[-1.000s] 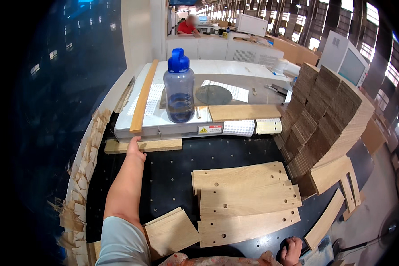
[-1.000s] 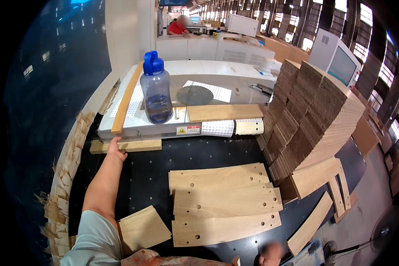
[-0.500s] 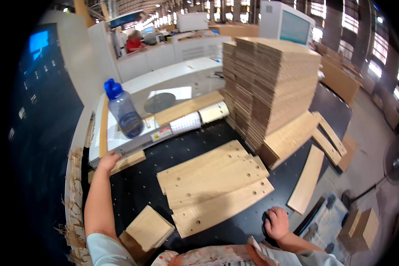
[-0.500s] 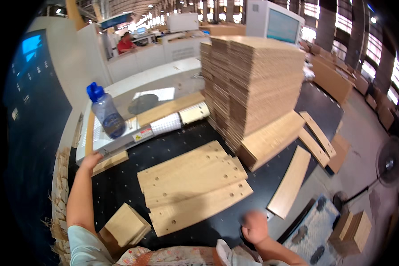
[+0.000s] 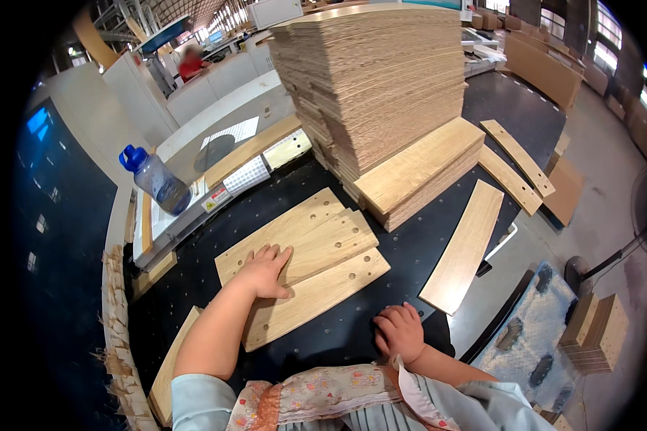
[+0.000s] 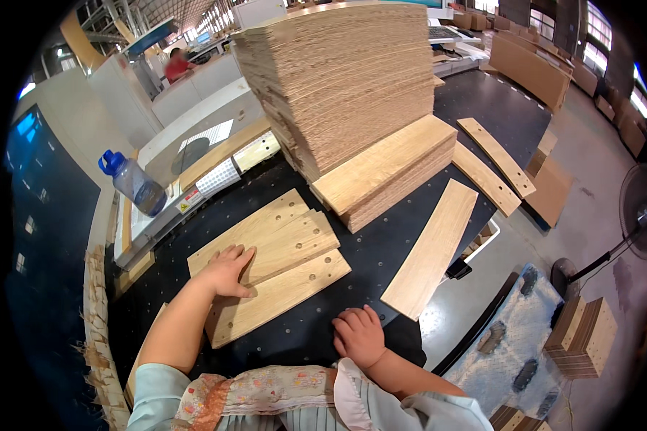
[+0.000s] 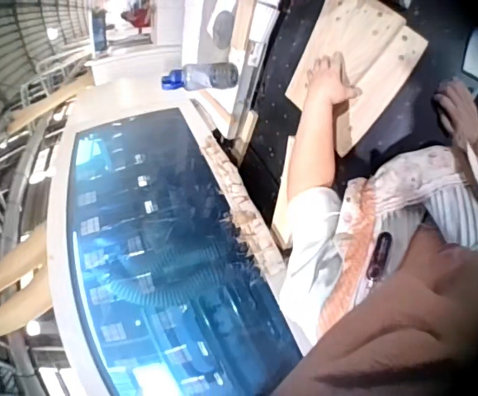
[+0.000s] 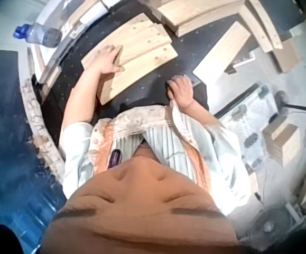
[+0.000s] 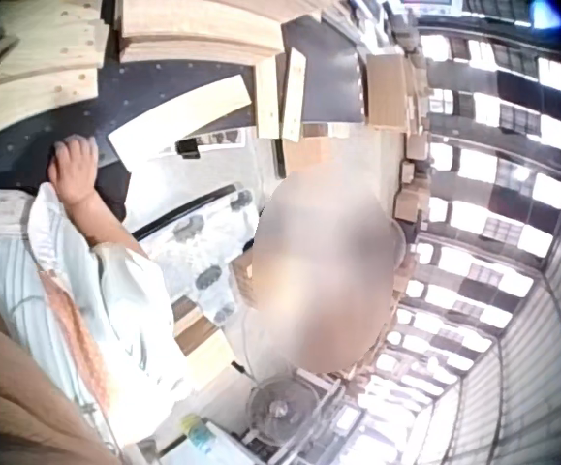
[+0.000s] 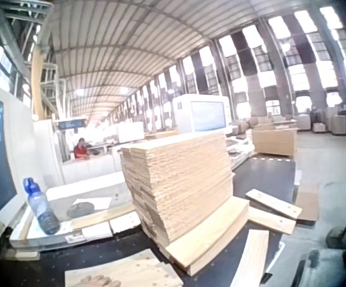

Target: The person sorts and organizes wooden furniture panels by hand, picking them up from a stack, checking their surfaces and holes, and placing them into different stacks on a worktable.

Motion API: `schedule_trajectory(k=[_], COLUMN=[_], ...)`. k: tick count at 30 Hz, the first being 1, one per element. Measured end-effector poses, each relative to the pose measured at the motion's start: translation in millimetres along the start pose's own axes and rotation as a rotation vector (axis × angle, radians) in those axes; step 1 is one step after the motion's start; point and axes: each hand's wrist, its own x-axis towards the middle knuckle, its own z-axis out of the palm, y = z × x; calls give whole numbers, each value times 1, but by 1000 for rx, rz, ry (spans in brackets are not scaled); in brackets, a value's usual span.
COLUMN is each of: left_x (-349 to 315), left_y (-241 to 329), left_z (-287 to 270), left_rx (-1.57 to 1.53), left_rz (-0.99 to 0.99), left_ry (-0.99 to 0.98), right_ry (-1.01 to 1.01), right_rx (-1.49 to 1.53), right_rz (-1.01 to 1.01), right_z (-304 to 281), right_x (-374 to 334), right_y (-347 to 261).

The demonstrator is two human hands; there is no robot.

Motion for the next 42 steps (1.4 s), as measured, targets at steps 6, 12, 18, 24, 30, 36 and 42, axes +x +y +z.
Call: schedule_trajectory(k=[6,12,18,24,30,36,42], left_x=[24,18,26,78,119,151,164], left_y=[-5,-9,-57,-116,-160,-184,-176], left_z=[18,13,-18,-29,-24,18,68], left_rx=[-180,-282,-195,-173,-238,-1034,-531], left_rz=[-61,-4,-101,-188,-130,-122,-341], left_ry=[52,138,372,448,314,125,650], right_ry=[-109,-123,-133,-367,-277,-456,-514], right_rx=[5,1,31,8,-70,215,-1], right_rz=[-62,-84,-74,-9,-74,161,10], right_z=[-1,1,-3,-15,44,5,-5], right_x=[-3,-4,-2,5,-46,-28,-17], right_y=[9,13,14,10,27,13,15])
